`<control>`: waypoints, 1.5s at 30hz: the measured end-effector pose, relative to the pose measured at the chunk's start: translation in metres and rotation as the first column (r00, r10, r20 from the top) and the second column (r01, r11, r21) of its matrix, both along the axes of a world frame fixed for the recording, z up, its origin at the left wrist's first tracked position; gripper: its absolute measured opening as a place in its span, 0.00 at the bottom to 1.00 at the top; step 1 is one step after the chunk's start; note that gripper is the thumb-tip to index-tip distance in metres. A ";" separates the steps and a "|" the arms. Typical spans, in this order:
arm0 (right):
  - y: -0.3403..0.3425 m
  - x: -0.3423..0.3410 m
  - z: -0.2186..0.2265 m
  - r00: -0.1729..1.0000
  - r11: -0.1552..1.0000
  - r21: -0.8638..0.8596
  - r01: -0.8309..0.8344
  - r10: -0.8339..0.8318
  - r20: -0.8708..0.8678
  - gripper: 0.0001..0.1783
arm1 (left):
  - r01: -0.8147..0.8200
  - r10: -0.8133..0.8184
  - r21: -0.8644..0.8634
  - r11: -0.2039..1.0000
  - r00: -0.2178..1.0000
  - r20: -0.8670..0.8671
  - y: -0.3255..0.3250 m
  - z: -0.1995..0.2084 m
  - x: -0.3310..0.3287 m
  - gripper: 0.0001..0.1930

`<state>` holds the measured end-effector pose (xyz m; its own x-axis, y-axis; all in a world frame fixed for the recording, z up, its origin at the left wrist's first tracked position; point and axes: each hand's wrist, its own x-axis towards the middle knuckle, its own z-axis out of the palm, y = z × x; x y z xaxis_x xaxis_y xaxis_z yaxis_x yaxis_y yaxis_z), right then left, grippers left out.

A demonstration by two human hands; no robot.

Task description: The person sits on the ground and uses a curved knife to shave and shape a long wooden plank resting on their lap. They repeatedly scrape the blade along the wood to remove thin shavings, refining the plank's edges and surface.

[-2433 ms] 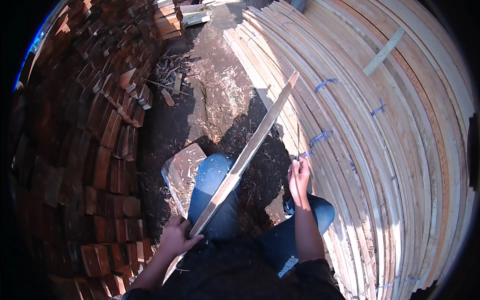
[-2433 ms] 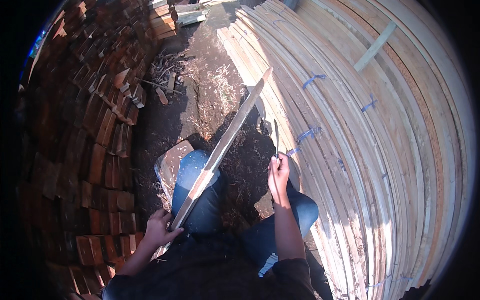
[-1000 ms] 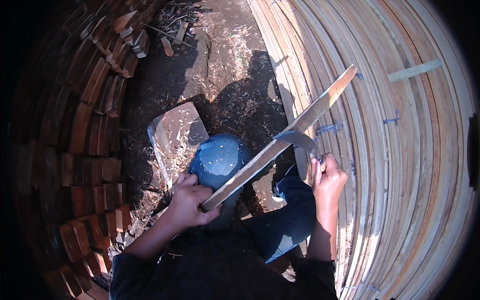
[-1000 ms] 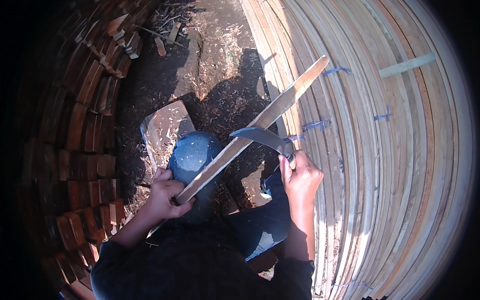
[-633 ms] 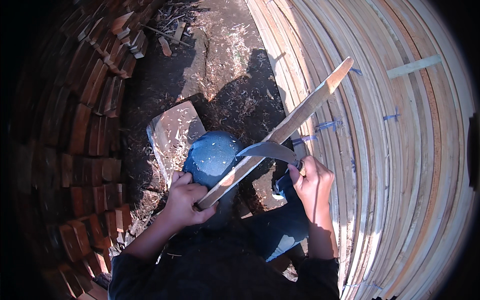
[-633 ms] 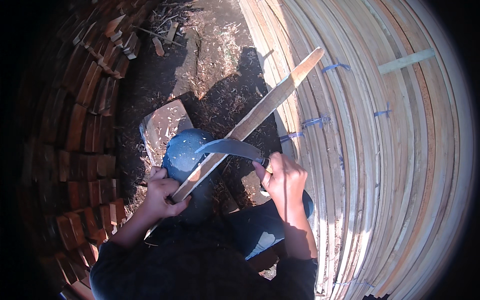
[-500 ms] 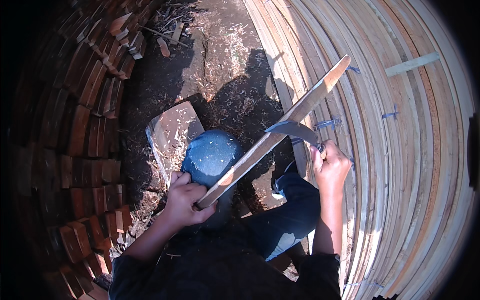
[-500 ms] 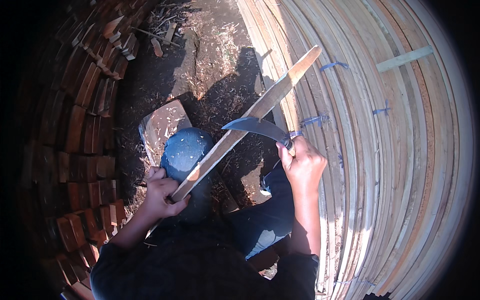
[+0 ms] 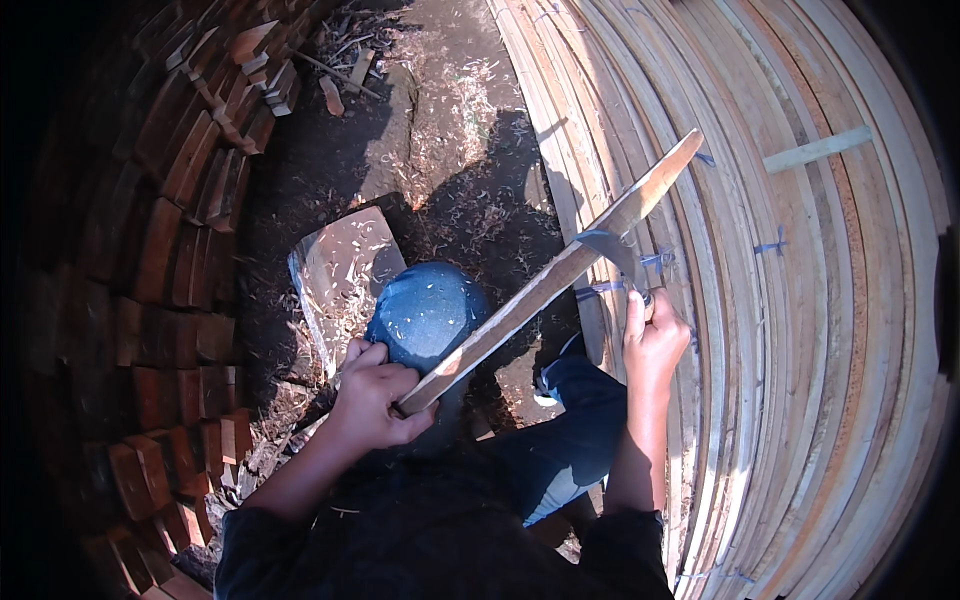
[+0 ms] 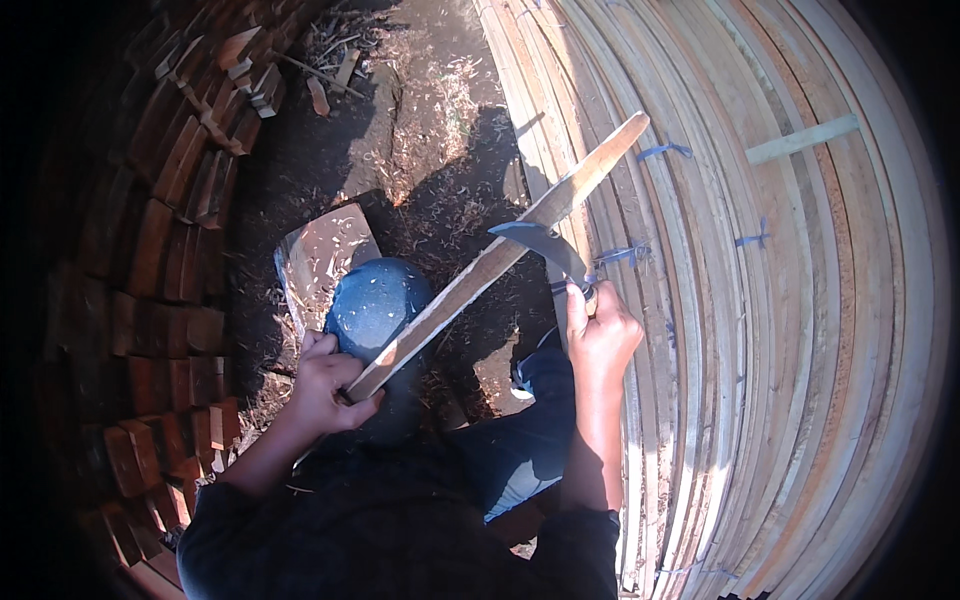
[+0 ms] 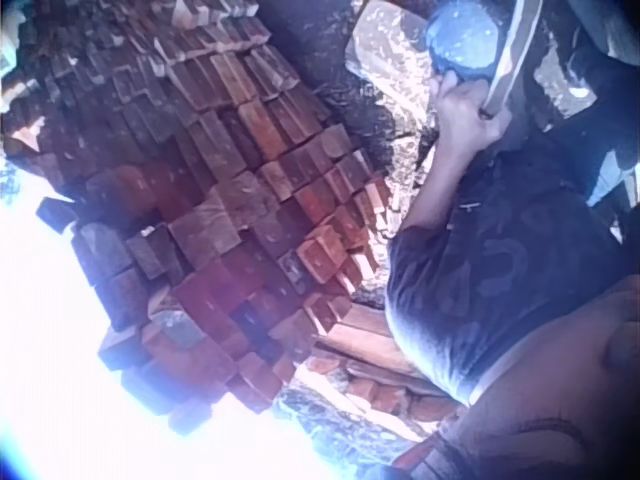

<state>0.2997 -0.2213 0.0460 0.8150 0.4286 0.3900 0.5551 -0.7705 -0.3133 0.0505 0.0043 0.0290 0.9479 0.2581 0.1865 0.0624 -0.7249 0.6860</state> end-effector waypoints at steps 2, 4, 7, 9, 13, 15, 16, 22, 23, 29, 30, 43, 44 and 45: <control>0.000 -0.011 -0.003 0.995 0.996 0.002 -0.090 0.090 0.033 0.17 | 0.015 -0.015 -0.014 1.000 1.000 -0.008 0.001 0.000 0.002 0.12; 0.013 -0.028 0.006 0.967 0.966 -0.050 -0.253 0.255 0.021 0.17 | 0.016 -0.016 -0.022 1.000 1.000 -0.021 0.002 -0.003 0.000 0.12; 0.017 0.005 0.010 0.998 0.998 -0.012 -0.056 0.056 0.000 0.19 | 0.004 -0.004 -0.032 0.999 1.000 0.009 0.002 -0.007 0.000 0.13; 0.014 0.032 0.013 0.971 0.987 -0.051 -0.150 0.157 0.182 0.20 | 0.007 -0.006 -0.042 0.999 1.000 0.024 0.001 -0.008 0.001 0.13; 0.021 0.000 0.002 0.975 0.977 0.025 -0.213 0.211 0.068 0.18 | 0.024 -0.024 -0.031 0.999 1.000 -0.002 0.007 -0.003 0.001 0.13; 0.024 -0.021 0.003 0.934 0.934 -0.037 -0.355 0.356 0.039 0.17 | 0.036 -0.036 -0.025 0.999 0.999 -0.023 0.008 -0.002 0.001 0.13; 0.022 -0.013 0.002 0.955 0.956 0.006 -0.295 0.294 0.041 0.17 | 0.040 -0.041 -0.020 0.999 0.999 -0.022 0.009 -0.003 0.002 0.12; 0.021 0.019 -0.006 0.990 0.983 0.112 -0.144 0.143 0.014 0.20 | 0.059 -0.060 -0.049 0.997 0.998 -0.029 0.014 -0.003 0.007 0.12; 0.021 0.011 -0.011 0.988 0.981 0.116 -0.153 0.154 0.001 0.20 | 0.056 -0.058 -0.052 0.997 0.998 -0.033 0.014 -0.003 0.006 0.12; 0.012 0.052 -0.004 0.959 0.988 -0.009 -0.157 0.154 0.237 0.20 | 0.075 -0.076 -0.030 0.997 0.997 -0.027 0.014 -0.005 0.011 0.13; 0.014 0.047 -0.008 0.970 0.988 0.036 -0.148 0.138 0.199 0.20 | 0.095 -0.097 -0.058 0.994 0.995 -0.032 0.016 -0.005 0.011 0.13; 0.030 0.021 -0.031 0.936 0.928 0.140 -0.345 0.329 0.124 0.19 | 0.083 -0.088 -0.101 0.991 0.995 -0.045 0.024 -0.010 0.010 0.13; 0.029 0.016 -0.024 0.887 0.890 0.053 -0.453 0.444 0.129 0.19 | 0.079 -0.083 -0.092 0.993 0.995 -0.047 0.024 -0.010 0.011 0.13; 0.027 0.019 -0.018 0.889 0.896 0.034 -0.442 0.432 0.153 0.19 | 0.084 -0.089 -0.089 0.993 0.995 -0.053 0.023 -0.009 0.011 0.12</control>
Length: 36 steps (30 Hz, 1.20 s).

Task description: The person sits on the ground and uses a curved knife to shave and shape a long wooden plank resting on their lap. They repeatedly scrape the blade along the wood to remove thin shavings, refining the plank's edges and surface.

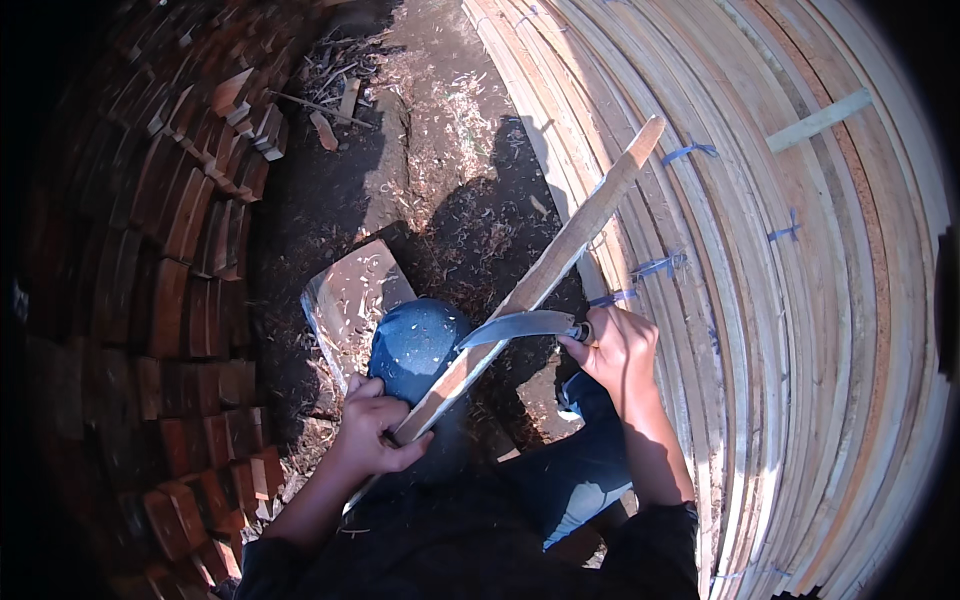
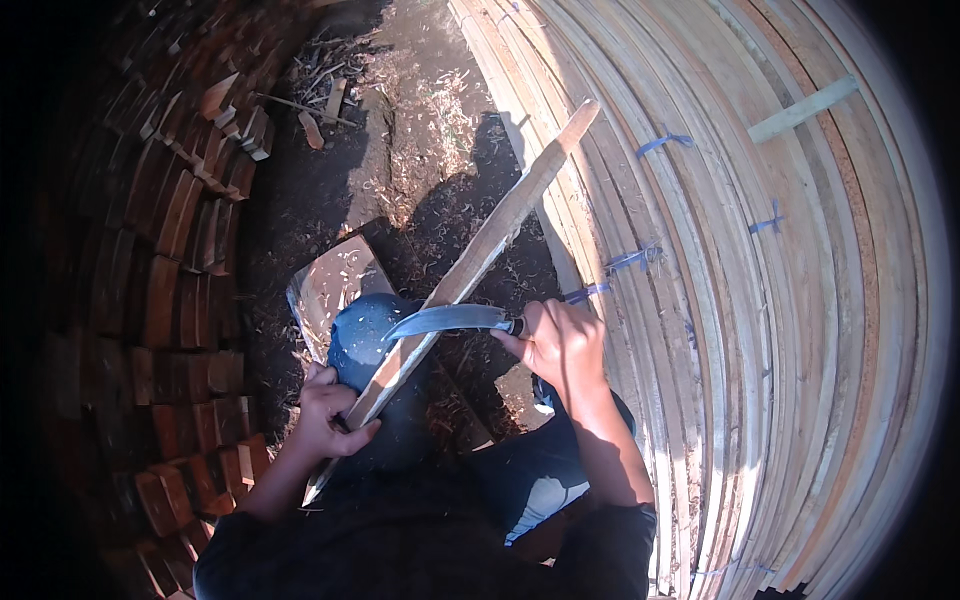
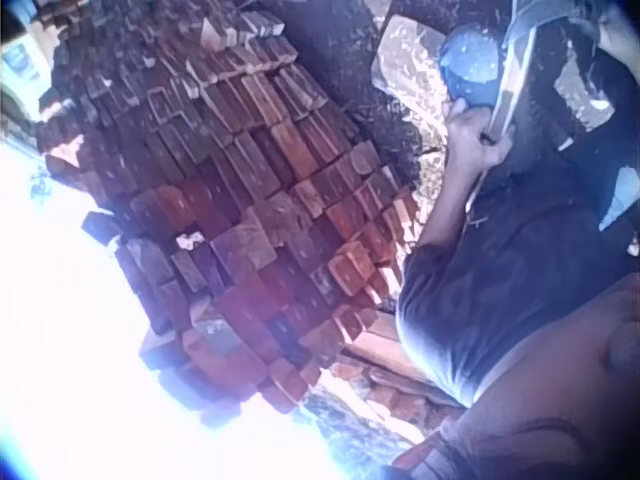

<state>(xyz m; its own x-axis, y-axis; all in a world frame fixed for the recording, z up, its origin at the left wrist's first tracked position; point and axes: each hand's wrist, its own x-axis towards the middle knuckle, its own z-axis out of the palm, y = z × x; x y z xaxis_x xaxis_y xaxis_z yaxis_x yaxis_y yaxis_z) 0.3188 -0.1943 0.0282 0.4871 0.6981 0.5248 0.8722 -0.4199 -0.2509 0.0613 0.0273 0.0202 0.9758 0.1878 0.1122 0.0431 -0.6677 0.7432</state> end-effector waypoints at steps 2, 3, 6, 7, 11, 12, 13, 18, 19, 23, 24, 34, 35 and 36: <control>0.000 0.016 0.001 0.957 0.966 0.055 0.254 -0.243 -0.159 0.20 | 0.004 -0.003 0.043 0.999 1.000 -0.018 -0.001 -0.004 -0.002 0.12; -0.004 0.035 0.011 0.961 0.962 0.055 0.268 -0.264 -0.078 0.20 | 0.009 -0.008 0.062 0.998 1.000 -0.015 -0.001 -0.004 0.001 0.12; 0.006 0.012 0.002 0.944 0.955 0.082 0.284 -0.263 -0.197 0.19 | 0.004 -0.004 -0.003 1.000 1.000 -0.014 0.000 -0.001 0.001 0.12; 0.004 0.004 -0.001 0.973 0.977 0.061 0.204 -0.196 -0.121 0.21 | -0.003 0.003 -0.003 1.000 1.000 0.000 0.000 -0.001 0.001 0.12; -0.004 0.007 -0.004 0.993 0.993 0.024 0.115 -0.115 -0.018 0.22 | -0.008 0.008 0.037 0.999 1.000 -0.007 0.000 -0.004 0.001 0.12; -0.009 0.030 -0.003 0.942 0.941 0.072 0.331 -0.326 -0.072 0.21 | 0.005 -0.004 0.050 0.999 1.000 -0.021 -0.001 -0.003 0.000 0.12; -0.016 0.046 0.001 0.843 0.837 0.108 0.536 -0.524 -0.120 0.19 | 0.009 -0.008 0.045 0.999 0.999 -0.032 -0.001 -0.003 0.000 0.12; -0.012 0.014 -0.003 0.981 0.980 0.079 0.185 -0.179 -0.078 0.18 | -0.015 0.015 0.034 0.999 1.000 0.012 -0.003 -0.001 0.001 0.12; -0.006 -0.001 -0.012 0.991 0.993 0.084 0.086 -0.076 -0.108 0.19 | -0.019 0.019 0.036 0.999 1.000 0.002 -0.003 -0.002 0.001 0.12; -0.006 -0.031 -0.013 0.926 1.000 0.003 -0.024 0.023 -0.376 0.18 | 0.005 -0.005 0.036 0.999 1.000 -0.006 -0.003 -0.004 0.003 0.11; -0.005 -0.032 -0.009 0.925 1.000 0.007 -0.010 0.012 -0.381 0.18 | 0.004 -0.004 0.036 0.999 1.000 -0.003 -0.003 -0.004 0.002 0.11; 0.005 -0.082 -0.028 0.694 0.973 0.189 0.135 0.043 -0.719 0.20 | -0.012 0.012 0.030 0.999 1.000 0.003 -0.002 -0.006 0.000 0.12; 0.006 -0.099 -0.038 0.622 0.957 0.225 0.181 0.066 -0.780 0.20 | -0.012 0.012 0.029 0.999 1.000 0.003 -0.002 -0.007 0.000 0.12; 0.003 -0.118 -0.058 0.514 0.921 0.299 0.247 0.137 -0.847 0.19 | -0.004 0.004 0.016 1.000 1.000 0.016 -0.001 -0.008 0.002 0.12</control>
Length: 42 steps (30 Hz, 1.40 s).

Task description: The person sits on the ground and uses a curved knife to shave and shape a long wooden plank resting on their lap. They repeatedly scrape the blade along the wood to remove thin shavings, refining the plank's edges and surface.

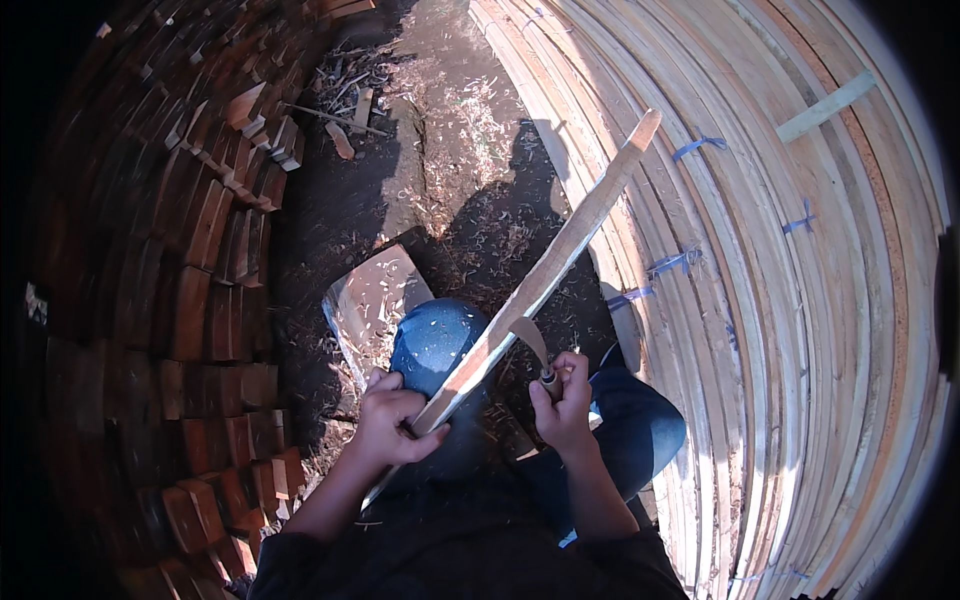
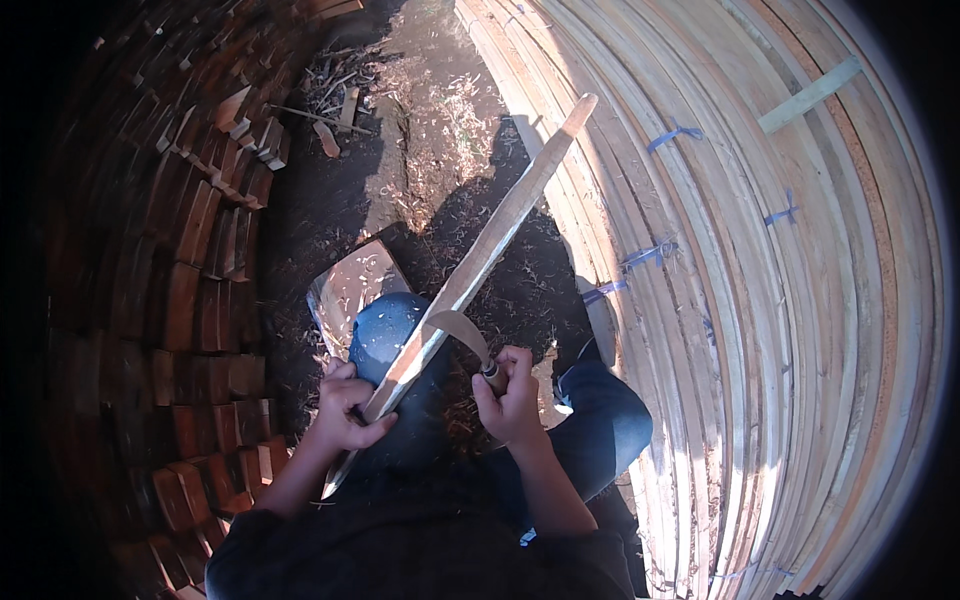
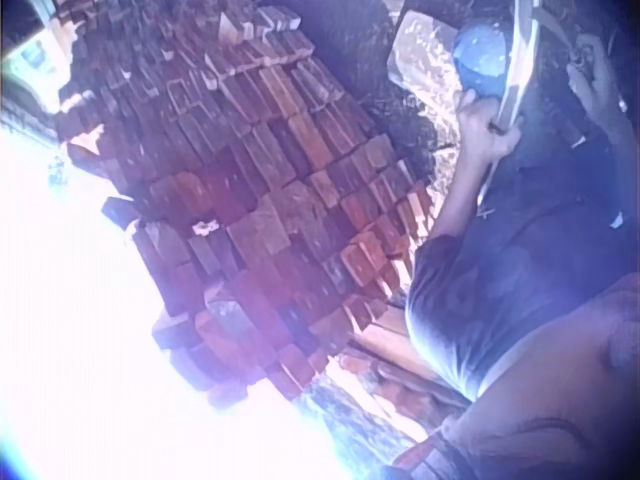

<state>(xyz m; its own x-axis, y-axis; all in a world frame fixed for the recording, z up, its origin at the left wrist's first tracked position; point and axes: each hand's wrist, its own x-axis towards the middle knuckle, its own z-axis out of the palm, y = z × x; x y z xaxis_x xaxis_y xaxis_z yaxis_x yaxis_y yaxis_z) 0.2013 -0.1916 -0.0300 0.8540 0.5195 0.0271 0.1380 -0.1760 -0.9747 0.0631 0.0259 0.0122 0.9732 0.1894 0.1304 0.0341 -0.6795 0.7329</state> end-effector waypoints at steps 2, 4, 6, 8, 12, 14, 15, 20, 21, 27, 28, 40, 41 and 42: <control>-0.005 -0.035 -0.027 0.975 0.989 0.137 0.057 -0.026 -0.221 0.18 | 0.015 -0.014 -0.024 1.000 1.000 0.023 0.001 -0.003 0.002 0.12; -0.012 -0.060 -0.034 0.976 0.993 0.095 0.075 -0.054 -0.212 0.16 | 0.027 -0.026 -0.021 0.999 1.000 0.004 0.002 -0.004 0.002 0.12; -0.017 -0.066 -0.023 0.988 1.000 -0.003 0.031 -0.031 -0.153 0.15 | 0.037 -0.037 -0.029 0.999 0.999 -0.012 0.003 -0.002 0.003 0.12; -0.028 -0.060 -0.012 0.996 0.991 -0.128 -0.048 0.037 -0.084 0.14 | 0.027 -0.028 -0.030 0.999 1.000 -0.005 0.001 -0.002 0.002 0.11; -0.028 -0.027 0.017 0.994 0.982 -0.176 0.069 -0.053 0.097 0.12 | -0.003 0.004 -0.051 0.999 1.000 0.012 -0.005 -0.004 0.004 0.14; -0.023 -0.005 0.023 0.956 0.987 -0.117 0.112 -0.075 0.284 0.13 | -0.011 0.012 -0.063 0.998 1.000 0.009 -0.007 -0.006 0.004 0.15; -0.020 0.002 0.030 0.963 0.988 -0.115 0.105 -0.072 0.261 0.13 | -0.007 0.007 -0.061 0.998 1.000 0.005 -0.007 -0.006 0.004 0.15; -0.011 0.019 0.029 0.908 0.974 -0.171 0.146 -0.063 0.415 0.14 | 0.006 -0.007 -0.072 0.997 1.000 -0.011 -0.003 -0.006 0.003 0.17; -0.012 0.021 0.028 0.897 0.972 -0.175 0.158 -0.067 0.438 0.14 | 0.006 -0.007 -0.062 0.998 1.000 -0.016 -0.004 -0.008 0.001 0.18; -0.012 0.048 0.031 0.805 0.969 -0.185 0.165 -0.024 0.593 0.13 | -0.004 0.005 -0.076 0.997 1.000 0.008 -0.003 -0.010 0.001 0.22; -0.013 0.054 0.030 0.781 0.969 -0.182 0.167 -0.017 0.624 0.12 | -0.007 0.008 -0.077 0.997 1.000 0.018 -0.003 -0.011 0.002 0.23; -0.079 0.062 0.014 0.871 0.885 -0.066 0.460 -0.436 0.229 0.13 | 0.036 -0.035 -0.068 0.997 0.999 0.017 -0.001 -0.008 0.005 0.15; -0.070 0.046 0.011 0.892 0.921 -0.154 0.357 -0.288 0.348 0.14 | 0.025 -0.024 -0.076 0.997 1.000 0.006 -0.005 -0.010 0.004 0.16; -0.055 0.033 0.013 0.915 0.955 -0.121 0.270 -0.215 0.342 0.14 | 0.014 -0.014 -0.076 0.997 1.000 -0.006 -0.007 -0.009 0.004 0.18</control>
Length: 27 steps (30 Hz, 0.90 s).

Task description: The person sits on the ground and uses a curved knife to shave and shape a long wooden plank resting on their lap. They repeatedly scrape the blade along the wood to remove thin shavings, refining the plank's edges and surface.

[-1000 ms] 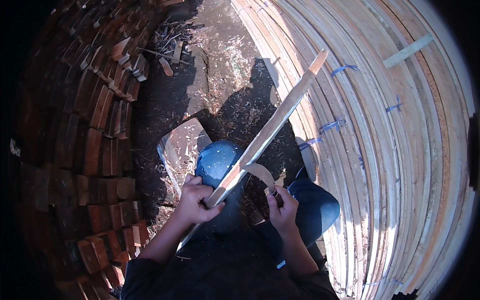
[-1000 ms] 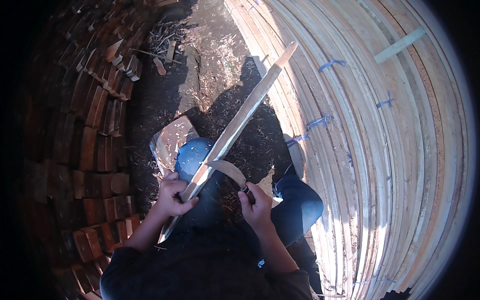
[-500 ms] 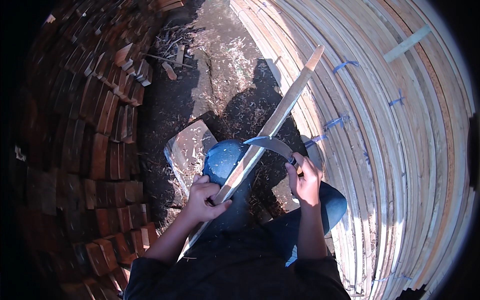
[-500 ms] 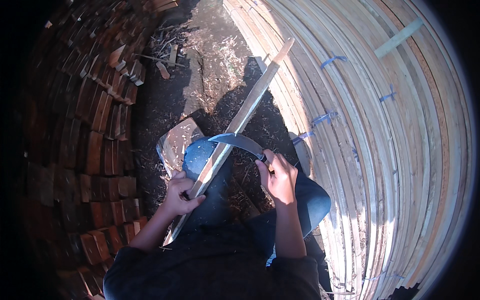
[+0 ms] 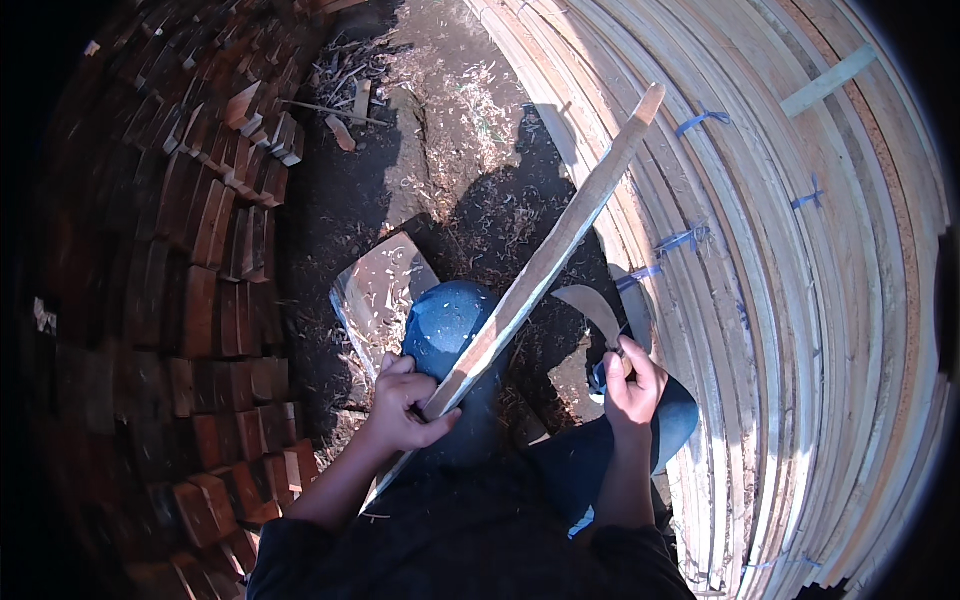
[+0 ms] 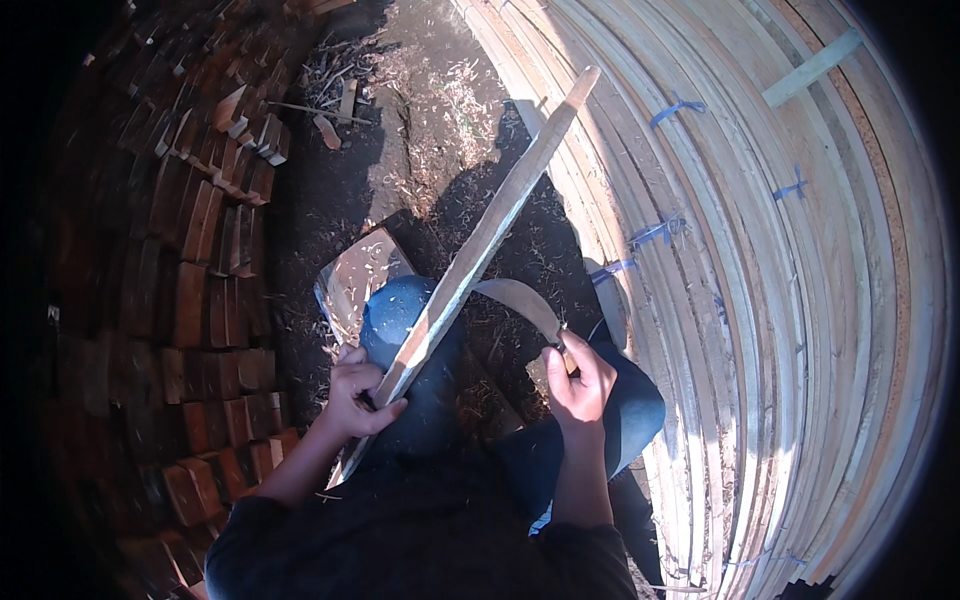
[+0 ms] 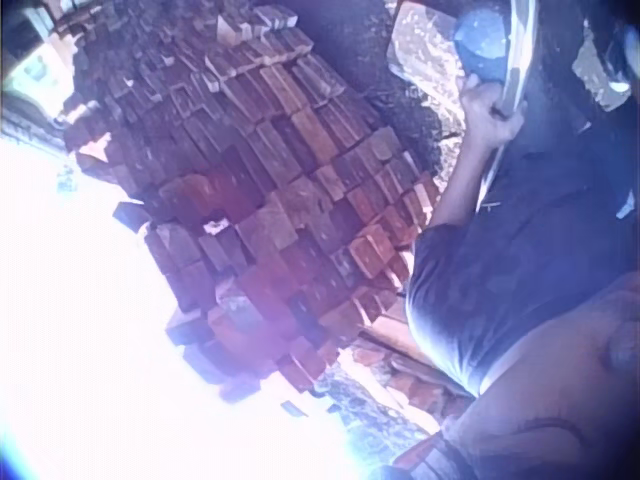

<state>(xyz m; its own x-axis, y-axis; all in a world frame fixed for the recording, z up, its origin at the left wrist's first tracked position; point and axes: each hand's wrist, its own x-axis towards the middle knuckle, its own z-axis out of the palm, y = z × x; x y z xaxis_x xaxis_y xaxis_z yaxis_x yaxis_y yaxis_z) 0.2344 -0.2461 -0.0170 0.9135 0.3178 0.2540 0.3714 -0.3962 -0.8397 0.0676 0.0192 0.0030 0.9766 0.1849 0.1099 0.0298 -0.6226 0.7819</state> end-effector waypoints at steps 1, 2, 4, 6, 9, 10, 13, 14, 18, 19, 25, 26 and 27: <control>0.013 -0.010 0.005 0.996 0.996 0.034 -0.086 0.085 0.008 0.15 | -0.003 0.003 0.001 1.000 1.000 -0.008 -0.001 0.000 0.001 0.19; 0.024 -0.017 0.007 0.995 0.994 0.054 -0.099 0.100 -0.019 0.14 | 0.000 0.001 0.017 1.000 1.000 -0.003 -0.001 0.000 0.002 0.19; 0.036 -0.017 0.010 0.992 0.995 0.048 -0.090 0.094 -0.079 0.13 | 0.014 -0.015 0.049 0.999 1.000 0.016 0.000 0.001 0.005 0.18; 0.037 -0.010 0.009 0.995 0.995 0.030 -0.098 0.099 -0.026 0.14 | 0.013 -0.014 0.037 0.999 1.000 0.013 0.000 -0.001 0.002 0.19; 0.037 0.005 0.010 0.989 0.992 -0.076 -0.103 0.110 0.099 0.16 | 0.014 -0.015 0.032 0.999 1.000 0.016 0.003 -0.004 0.002 0.21; 0.037 0.011 0.013 0.982 0.989 -0.108 -0.102 0.117 0.146 0.16 | 0.012 -0.013 0.031 0.999 1.000 0.017 0.004 -0.005 0.002 0.21; 0.040 0.025 0.014 0.962 0.983 -0.145 -0.112 0.144 0.233 0.19 | -0.004 0.005 -0.008 1.000 1.000 0.021 0.005 -0.007 0.003 0.22; 0.040 0.027 0.014 0.959 0.981 -0.156 -0.116 0.152 0.240 0.19 | 0.000 0.000 -0.015 1.000 1.000 0.007 0.005 -0.008 0.002 0.23; 0.041 0.034 0.016 0.949 0.982 -0.145 -0.121 0.157 0.273 0.19 | 0.005 -0.005 -0.022 1.000 1.000 0.005 0.006 -0.005 0.003 0.23; 0.041 0.035 0.016 0.947 0.982 -0.144 -0.119 0.156 0.281 0.19 | 0.003 -0.003 -0.019 1.000 1.000 0.013 0.006 -0.004 0.003 0.23; 0.043 0.045 0.012 0.969 0.983 -0.124 -0.137 0.159 0.191 0.16 | 0.005 -0.005 -0.010 1.000 0.999 0.034 0.007 -0.007 0.003 0.24; 0.042 0.045 0.014 0.965 0.982 -0.136 -0.134 0.161 0.209 0.16 | 0.005 -0.004 -0.016 1.000 0.999 0.033 0.007 -0.007 0.003 0.24; 0.041 0.045 0.015 0.961 0.980 -0.150 -0.132 0.163 0.224 0.16 | 0.004 -0.003 -0.026 1.000 1.000 0.028 0.007 -0.007 0.002 0.23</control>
